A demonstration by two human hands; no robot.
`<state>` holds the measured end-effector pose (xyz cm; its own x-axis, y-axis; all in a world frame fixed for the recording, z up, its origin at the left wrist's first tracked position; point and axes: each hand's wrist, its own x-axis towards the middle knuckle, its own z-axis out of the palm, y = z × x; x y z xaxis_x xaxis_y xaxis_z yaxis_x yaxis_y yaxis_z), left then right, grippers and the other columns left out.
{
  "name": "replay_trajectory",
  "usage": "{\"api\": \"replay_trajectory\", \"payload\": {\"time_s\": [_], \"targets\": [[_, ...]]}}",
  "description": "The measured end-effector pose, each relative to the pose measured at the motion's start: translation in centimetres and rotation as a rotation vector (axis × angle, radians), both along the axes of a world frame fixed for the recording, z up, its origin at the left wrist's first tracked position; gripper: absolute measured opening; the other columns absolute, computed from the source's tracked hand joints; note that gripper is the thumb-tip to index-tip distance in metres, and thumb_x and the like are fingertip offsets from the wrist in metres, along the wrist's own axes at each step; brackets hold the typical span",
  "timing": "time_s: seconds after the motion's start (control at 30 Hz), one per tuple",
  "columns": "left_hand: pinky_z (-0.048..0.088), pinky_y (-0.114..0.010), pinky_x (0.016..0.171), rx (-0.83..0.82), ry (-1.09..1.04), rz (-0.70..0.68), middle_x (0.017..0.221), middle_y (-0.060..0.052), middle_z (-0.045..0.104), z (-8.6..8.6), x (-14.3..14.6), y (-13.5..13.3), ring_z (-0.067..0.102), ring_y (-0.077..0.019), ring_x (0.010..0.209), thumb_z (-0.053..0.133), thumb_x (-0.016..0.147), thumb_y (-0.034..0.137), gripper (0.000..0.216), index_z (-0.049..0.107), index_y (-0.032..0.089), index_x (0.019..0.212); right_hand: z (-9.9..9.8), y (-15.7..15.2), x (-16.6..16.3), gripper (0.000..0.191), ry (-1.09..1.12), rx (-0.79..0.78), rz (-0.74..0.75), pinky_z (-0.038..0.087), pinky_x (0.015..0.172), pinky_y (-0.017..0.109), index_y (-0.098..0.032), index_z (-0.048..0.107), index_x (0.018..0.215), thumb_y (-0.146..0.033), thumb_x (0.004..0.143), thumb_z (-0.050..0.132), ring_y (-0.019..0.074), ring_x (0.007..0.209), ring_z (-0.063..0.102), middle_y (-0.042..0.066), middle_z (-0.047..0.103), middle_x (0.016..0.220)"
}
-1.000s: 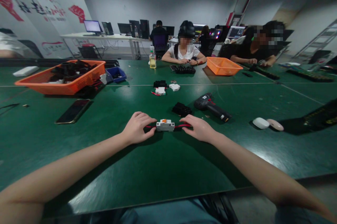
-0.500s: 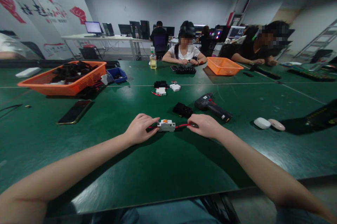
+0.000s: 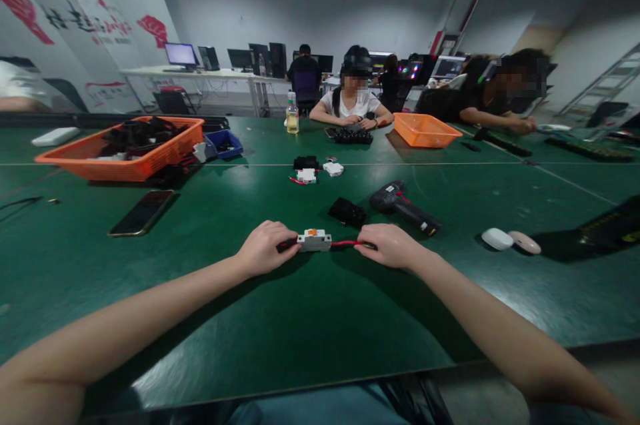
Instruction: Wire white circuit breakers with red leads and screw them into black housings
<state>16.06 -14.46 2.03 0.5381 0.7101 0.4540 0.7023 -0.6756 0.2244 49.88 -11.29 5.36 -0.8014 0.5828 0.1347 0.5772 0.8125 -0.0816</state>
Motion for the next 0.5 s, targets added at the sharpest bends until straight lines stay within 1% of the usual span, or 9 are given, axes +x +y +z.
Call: {"api": "replay_trajectory", "payload": {"time_s": [0.1, 0.23, 0.33, 0.5], "targets": [[0.044, -0.032, 0.075, 0.004, -0.005, -0.003, 0.088, -0.004, 0.071, 0.1, 0.0, 0.0, 0.063, -0.0179, 0.082, 0.056, 0.093, 0.039, 0.024, 0.068, 0.019, 0.100, -0.1, -0.1, -0.2, 0.023, 0.001, 0.003, -0.023, 0.039, 0.064, 0.028, -0.018, 0.064, 0.088, -0.033, 0.098, 0.050, 0.0176, 0.077, 0.060, 0.006, 0.064, 0.085], [0.043, -0.032, 0.074, -0.001, -0.005, -0.005, 0.090, -0.004, 0.071, 0.5, 0.0, -0.2, 0.063, -0.0181, 0.082, 0.056, 0.093, 0.038, 0.024, 0.067, 0.020, 0.101, -0.2, -0.1, -0.4, 0.021, 0.022, -0.002, -0.038, 0.041, 0.066, 0.027, -0.019, 0.065, 0.098, -0.034, 0.098, 0.051, 0.0184, 0.080, 0.061, 0.007, 0.065, 0.092], [0.043, -0.033, 0.075, 0.004, -0.001, -0.001, 0.091, -0.004, 0.071, 1.0, 0.0, -0.4, 0.063, -0.0183, 0.083, 0.056, 0.092, 0.039, 0.024, 0.067, 0.020, 0.103, -0.2, -0.2, -0.4, 0.022, 0.023, -0.010, -0.029, 0.042, 0.067, 0.028, -0.018, 0.065, 0.099, -0.036, 0.097, 0.052, 0.0187, 0.081, 0.061, 0.007, 0.065, 0.093], [0.042, -0.035, 0.078, 0.017, 0.009, 0.013, 0.096, -0.004, 0.071, 1.2, -0.1, -0.5, 0.063, -0.0193, 0.088, 0.056, 0.093, 0.040, 0.026, 0.066, 0.020, 0.106, -0.1, -0.6, -0.9, 0.029, 0.012, -0.020, -0.037, 0.045, 0.069, 0.029, -0.018, 0.065, 0.101, -0.044, 0.097, 0.052, 0.0198, 0.083, 0.061, 0.008, 0.065, 0.095]]}}
